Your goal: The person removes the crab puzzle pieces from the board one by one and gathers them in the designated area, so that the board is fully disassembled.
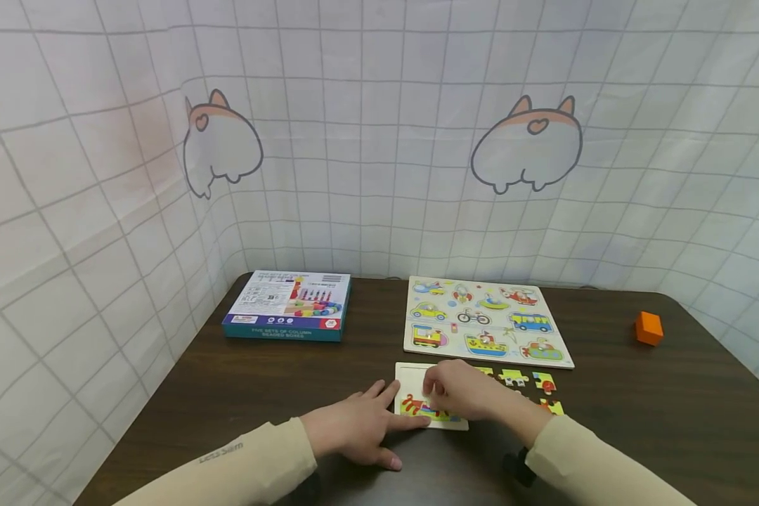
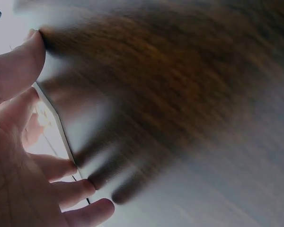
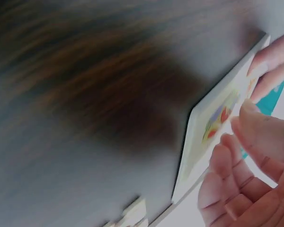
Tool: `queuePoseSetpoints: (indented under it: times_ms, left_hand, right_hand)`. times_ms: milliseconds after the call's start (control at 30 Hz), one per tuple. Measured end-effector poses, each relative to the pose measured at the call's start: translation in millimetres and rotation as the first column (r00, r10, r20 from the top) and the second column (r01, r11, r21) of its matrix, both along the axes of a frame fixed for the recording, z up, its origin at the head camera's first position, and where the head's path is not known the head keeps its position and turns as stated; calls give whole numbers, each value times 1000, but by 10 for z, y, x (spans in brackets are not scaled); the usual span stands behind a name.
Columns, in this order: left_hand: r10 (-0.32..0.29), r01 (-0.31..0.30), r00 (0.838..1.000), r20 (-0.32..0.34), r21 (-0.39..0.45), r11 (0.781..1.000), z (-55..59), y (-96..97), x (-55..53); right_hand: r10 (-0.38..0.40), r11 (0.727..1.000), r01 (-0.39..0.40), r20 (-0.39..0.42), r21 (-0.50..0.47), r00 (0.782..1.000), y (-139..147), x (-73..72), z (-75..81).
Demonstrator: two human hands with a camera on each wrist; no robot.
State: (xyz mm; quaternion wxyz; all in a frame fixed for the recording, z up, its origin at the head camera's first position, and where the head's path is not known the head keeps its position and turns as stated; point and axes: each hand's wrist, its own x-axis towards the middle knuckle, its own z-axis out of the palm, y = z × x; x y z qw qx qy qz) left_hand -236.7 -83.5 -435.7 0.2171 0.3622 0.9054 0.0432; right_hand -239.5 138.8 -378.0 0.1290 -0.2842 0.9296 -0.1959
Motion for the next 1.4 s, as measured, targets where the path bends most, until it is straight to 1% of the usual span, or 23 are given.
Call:
queuePoseSetpoints:
  times_ms: [67, 200, 267, 333, 467, 500, 567, 633, 700, 733, 800, 867, 933, 1033, 1067, 1167, 1233, 1267, 1300, 1400]
  left_hand:
    - [-5, 5, 1000, -6, -2, 1000, -54, -2, -28]
    - [-4, 4, 1000, -10, 0, 1000, -59, -1, -28]
    - [5, -5, 1000, -3, 3, 1000, -9, 6, -1]
    - [14, -14, 1000, 12, 4, 1000, 70, 15, 38]
    - [38, -37, 999, 16, -32, 999, 249, 56, 139]
    - [36, -35, 999, 19, -36, 999, 261, 57, 143]
    - [30, -30, 999, 21, -34, 999, 213, 50, 116]
    - [21, -21, 1000, 21, -21, 1000, 118, 32, 68]
    - [0, 0, 1000, 16, -3, 1000, 11, 2, 6]
    - [-8, 8, 1000, 0, -1, 1000, -40, -3, -21]
    - [-23, 23, 1000, -14, 6, 1000, -87, -18, -44]
    - [-35, 35, 999, -18, 16, 999, -94, -29, -46]
    - [-28, 28, 1000, -12, 20, 999, -64, -30, -24]
    - [1, -1, 1000, 7, 9, 1000, 83, -10, 63]
    - [15, -15, 1000, 13, 0, 1000, 154, 4, 100]
    - [42, -42, 999, 13, -37, 998, 358, 55, 208]
    - [45, -44, 999, 17, -51, 998, 432, 70, 242]
    - [52, -52, 999, 10, -61, 997, 448, 82, 253]
    - [52, -51, 999, 6, -62, 997, 438, 83, 250]
    - [46, -46, 999, 3, -41, 998, 317, 60, 195]
  right_hand:
    - [19, 1000, -19, -18, -5, 1000, -59, -5, 3]
    - [28, 1000, -28, -4, -3, 1000, -179, -14, 3]
    - [19, 1000, -19, 13, 1, 1000, -223, -14, 5]
    - [10, 1000, -10, 23, 6, 1000, -252, -13, 1]
    - [-29, 999, 30, 44, -15, 999, -274, -5, 12]
    - [-40, 999, 41, 53, -28, 998, -273, -3, 15]
    - [-53, 997, 56, 62, -57, 997, -268, 2, 16]
    - [-46, 994, 51, 60, -94, 997, -255, 4, 10]
    - [-37, 990, 44, 59, -132, 998, -237, 2, -2]
    - [-32, 988, 41, 59, -152, 998, -226, -1, -9]
    - [-24, 980, 37, 67, -194, 997, -202, -9, -22]
    - [-29, 972, 50, 95, -228, 995, -182, -14, -29]
    - [-33, 967, 63, 124, -246, 992, -168, -14, -29]
    - [-31, 965, 68, 145, -254, 989, -154, -3, -14]
    - [-33, 964, 70, 146, -258, 989, -146, 1, -5]
    - [-43, 961, 72, 113, -268, 993, -85, 5, 40]
    - [-63, 957, 87, 95, -278, 993, -9, 1, 88]
    - [-77, 955, 99, 88, -279, 993, 42, -2, 114]
    - [-87, 956, 105, 79, -275, 993, 102, -3, 140]
    - [-125, 954, 138, 64, -265, 990, 314, 10, 197]
